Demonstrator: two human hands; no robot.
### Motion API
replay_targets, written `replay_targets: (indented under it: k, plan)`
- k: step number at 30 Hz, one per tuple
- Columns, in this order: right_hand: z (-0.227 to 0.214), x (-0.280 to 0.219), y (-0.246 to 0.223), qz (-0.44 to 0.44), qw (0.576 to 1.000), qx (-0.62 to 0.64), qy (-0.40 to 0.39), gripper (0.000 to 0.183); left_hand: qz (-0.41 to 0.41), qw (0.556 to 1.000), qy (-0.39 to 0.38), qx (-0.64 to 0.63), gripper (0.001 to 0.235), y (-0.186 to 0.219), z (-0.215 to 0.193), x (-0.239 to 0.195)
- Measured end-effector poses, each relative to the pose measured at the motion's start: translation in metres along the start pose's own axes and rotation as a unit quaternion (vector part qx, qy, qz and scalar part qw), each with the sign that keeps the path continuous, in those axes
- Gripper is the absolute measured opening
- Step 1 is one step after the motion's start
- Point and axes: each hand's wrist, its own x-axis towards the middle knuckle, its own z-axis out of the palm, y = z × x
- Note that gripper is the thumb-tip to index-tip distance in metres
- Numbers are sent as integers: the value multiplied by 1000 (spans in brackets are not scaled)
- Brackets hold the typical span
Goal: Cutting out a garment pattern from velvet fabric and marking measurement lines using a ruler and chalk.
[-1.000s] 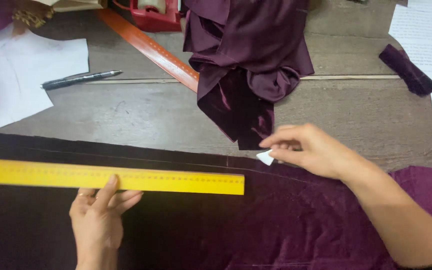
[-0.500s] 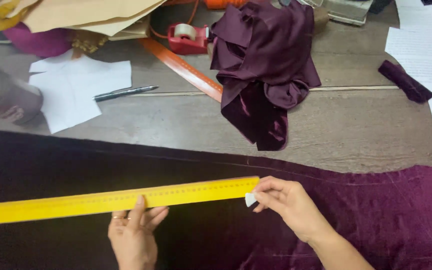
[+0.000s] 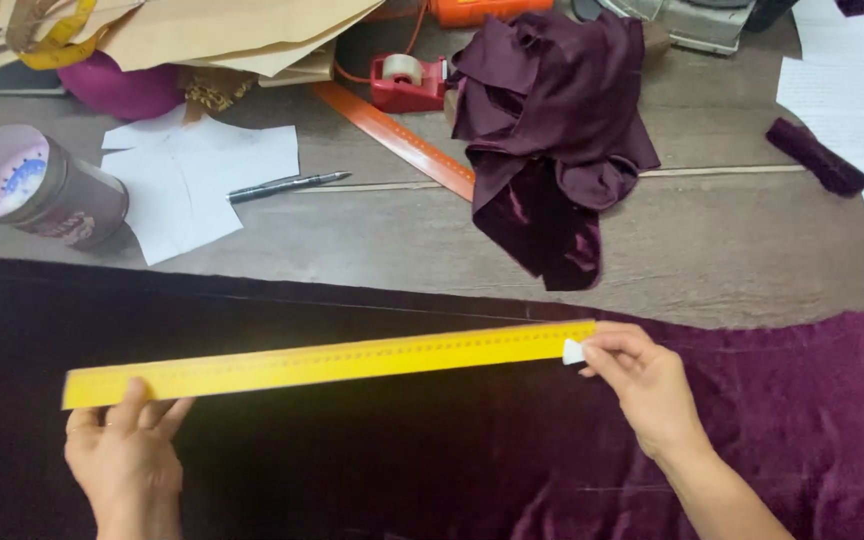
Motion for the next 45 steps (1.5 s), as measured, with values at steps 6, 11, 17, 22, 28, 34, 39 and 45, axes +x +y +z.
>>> replay_targets:
  k: [6, 11, 17, 22, 28, 34, 39, 45]
  plan:
    - [50, -21, -11, -101, 985, -30, 136, 7, -47, 995, -60, 60, 67, 33, 24, 50]
    - [77, -29, 1, -78, 975, -8, 206, 12, -37, 987, -128, 94, 51, 25, 8, 121]
    - [91, -38, -5, -9, 972, -45, 230, 14, 52, 963, -156, 216, 16, 16, -6, 174]
    - [98, -34, -15, 18, 975, -60, 214, 10, 79, 927, -118, 347, 18, 17, 2, 181]
    - [106, -27, -26, 29, 979, -60, 193, 13, 127, 888, -96, 431, 21, -6, -4, 208]
    - [104, -26, -13, 4, 980, -53, 191, 13, 88, 907, -110, 397, 19, -5, -5, 208]
    - [105, -25, -16, 26, 977, -62, 201, 15, 73, 904, -94, 410, 16, 0, 0, 204]
    - [104, -23, -6, -16, 978, -64, 200, 10, 59, 943, -130, 302, 18, -14, -11, 223]
